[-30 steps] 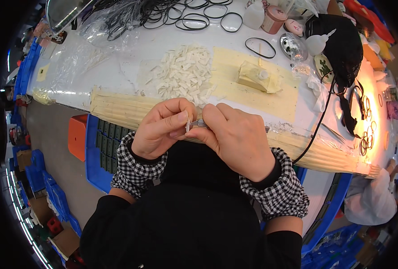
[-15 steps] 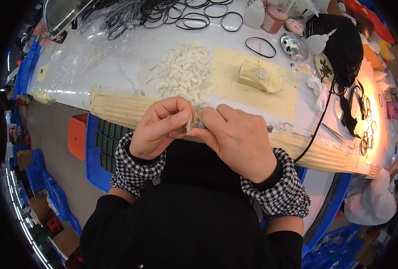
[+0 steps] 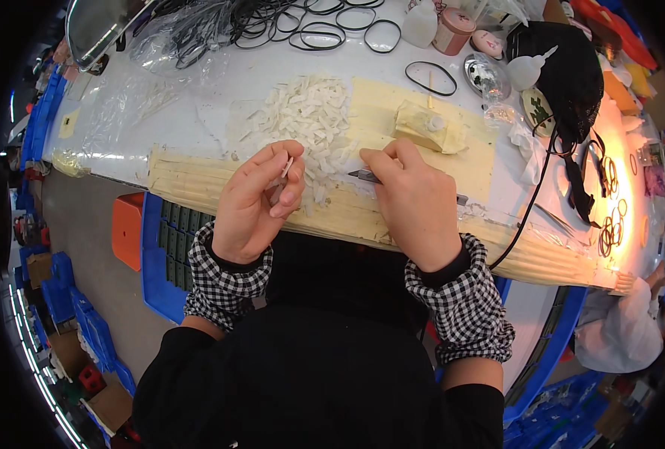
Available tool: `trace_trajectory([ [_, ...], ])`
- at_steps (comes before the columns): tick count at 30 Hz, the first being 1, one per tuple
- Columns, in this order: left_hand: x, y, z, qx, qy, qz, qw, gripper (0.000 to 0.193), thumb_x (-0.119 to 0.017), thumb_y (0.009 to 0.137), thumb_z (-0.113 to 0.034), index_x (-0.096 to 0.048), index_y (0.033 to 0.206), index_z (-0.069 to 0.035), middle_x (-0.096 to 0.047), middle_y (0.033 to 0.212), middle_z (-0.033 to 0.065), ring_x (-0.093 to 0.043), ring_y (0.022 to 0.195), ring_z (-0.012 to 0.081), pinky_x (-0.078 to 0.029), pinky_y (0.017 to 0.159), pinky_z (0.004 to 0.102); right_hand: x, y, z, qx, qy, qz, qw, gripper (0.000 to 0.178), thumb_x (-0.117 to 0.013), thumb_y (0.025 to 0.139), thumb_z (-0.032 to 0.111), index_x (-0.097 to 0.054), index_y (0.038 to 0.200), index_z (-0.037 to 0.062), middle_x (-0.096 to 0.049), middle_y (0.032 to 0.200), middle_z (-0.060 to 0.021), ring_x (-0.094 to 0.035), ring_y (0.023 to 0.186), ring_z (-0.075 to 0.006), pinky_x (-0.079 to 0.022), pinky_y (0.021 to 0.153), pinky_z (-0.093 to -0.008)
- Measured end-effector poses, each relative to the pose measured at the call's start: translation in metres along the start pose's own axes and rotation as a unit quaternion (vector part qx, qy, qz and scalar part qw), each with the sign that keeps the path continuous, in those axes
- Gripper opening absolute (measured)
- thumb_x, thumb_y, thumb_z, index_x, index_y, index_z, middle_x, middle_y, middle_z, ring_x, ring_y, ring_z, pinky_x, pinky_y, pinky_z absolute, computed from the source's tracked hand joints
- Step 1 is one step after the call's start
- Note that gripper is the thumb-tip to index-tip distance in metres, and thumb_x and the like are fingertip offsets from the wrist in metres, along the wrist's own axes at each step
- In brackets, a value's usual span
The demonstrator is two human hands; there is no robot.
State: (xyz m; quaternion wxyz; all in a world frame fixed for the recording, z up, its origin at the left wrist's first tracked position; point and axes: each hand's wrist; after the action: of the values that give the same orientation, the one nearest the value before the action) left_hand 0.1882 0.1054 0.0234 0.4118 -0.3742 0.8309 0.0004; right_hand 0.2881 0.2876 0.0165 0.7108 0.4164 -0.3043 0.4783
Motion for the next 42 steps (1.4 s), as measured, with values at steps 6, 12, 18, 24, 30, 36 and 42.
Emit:
trace_trajectory([
  [6,-0.008,-0.002,-0.001,-0.015,0.039,-0.049,0.998,0.022,-0.050,0.097,-0.014,-0.056,0.112,0.002,-0.059,0.092,0.0052,-0.049,0.069,0.0054,-0.037,0.057,0.0180,-0.007,0.002,-0.003,0.008,-0.003,-0.011,1.000,0.018,-0.064,0.072,0.001,-0.058,0.087,0.0079,-0.056,0.082,-0.0054,-0.060,0.065,-0.0261,-0.047,0.055,-0.0346],
  [12,-0.006,0.000,0.004,-0.035,0.092,-0.004,0.995,0.022,-0.052,0.096,-0.012,-0.058,0.112,0.001,-0.059,0.089,0.0028,-0.042,0.064,0.0041,-0.032,0.055,0.0181,-0.004,0.000,-0.004,-0.005,-0.007,0.003,1.000,0.020,-0.064,0.071,0.000,-0.057,0.088,0.0079,-0.055,0.082,-0.0063,-0.060,0.067,-0.0271,-0.047,0.055,-0.0355],
  [18,-0.010,-0.001,0.008,-0.039,0.155,-0.008,0.987,0.021,-0.058,0.093,-0.011,-0.060,0.110,0.000,-0.057,0.082,-0.0004,-0.039,0.062,0.0018,-0.030,0.053,0.0174,0.001,0.003,0.002,-0.044,0.212,-0.021,0.976,0.016,-0.065,0.076,-0.002,-0.057,0.089,0.0028,-0.057,0.079,-0.0088,-0.056,0.059,-0.0198,-0.044,0.054,-0.0299],
  [24,-0.016,0.000,0.014,-0.035,0.133,0.020,0.990,0.013,-0.064,0.090,-0.013,-0.063,0.097,-0.002,-0.050,0.072,-0.0068,-0.036,0.061,0.0001,-0.029,0.053,0.0164,0.020,0.006,0.027,-0.138,0.369,0.068,0.917,0.011,-0.064,0.087,0.007,-0.057,0.091,-0.0004,-0.053,0.073,-0.0039,-0.047,0.061,-0.0072,-0.038,0.053,-0.0226],
  [30,-0.013,-0.001,0.015,0.005,0.056,0.053,0.997,0.015,-0.054,0.097,-0.018,-0.055,0.095,-0.003,-0.049,0.075,-0.0033,-0.034,0.058,0.0017,-0.030,0.054,0.0177,0.021,0.004,0.032,-0.112,0.404,0.042,0.907,0.015,-0.068,0.085,0.012,-0.058,0.090,0.0018,-0.055,0.074,-0.0030,-0.049,0.060,-0.0091,-0.040,0.052,-0.0227],
  [36,-0.011,0.000,0.017,0.044,-0.019,0.067,0.997,0.018,-0.051,0.098,-0.021,-0.054,0.096,-0.004,-0.050,0.082,-0.0022,-0.034,0.060,0.0014,-0.032,0.056,0.0175,0.015,0.000,0.026,0.041,0.166,0.002,0.985,0.021,-0.073,0.081,0.017,-0.060,0.090,0.0032,-0.059,0.079,-0.0065,-0.059,0.062,-0.0183,-0.046,0.052,-0.0258],
  [42,-0.012,-0.001,0.021,-0.003,0.028,0.061,0.998,0.014,-0.052,0.097,-0.017,-0.055,0.094,-0.004,-0.049,0.074,-0.0032,-0.034,0.058,0.0023,-0.030,0.055,0.0187,0.011,0.001,0.037,-0.021,0.284,-0.051,0.957,0.011,-0.068,0.085,0.011,-0.062,0.086,0.0022,-0.057,0.071,-0.0028,-0.056,0.058,-0.0100,-0.042,0.050,-0.0223],
])
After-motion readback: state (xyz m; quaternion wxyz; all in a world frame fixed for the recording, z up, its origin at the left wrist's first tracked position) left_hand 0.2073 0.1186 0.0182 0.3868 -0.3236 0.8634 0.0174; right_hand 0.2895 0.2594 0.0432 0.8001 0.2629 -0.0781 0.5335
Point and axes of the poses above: each hand's wrist, its own y-axis towards the middle knuckle, its own x-axis out of the back of the hand, z = x × y
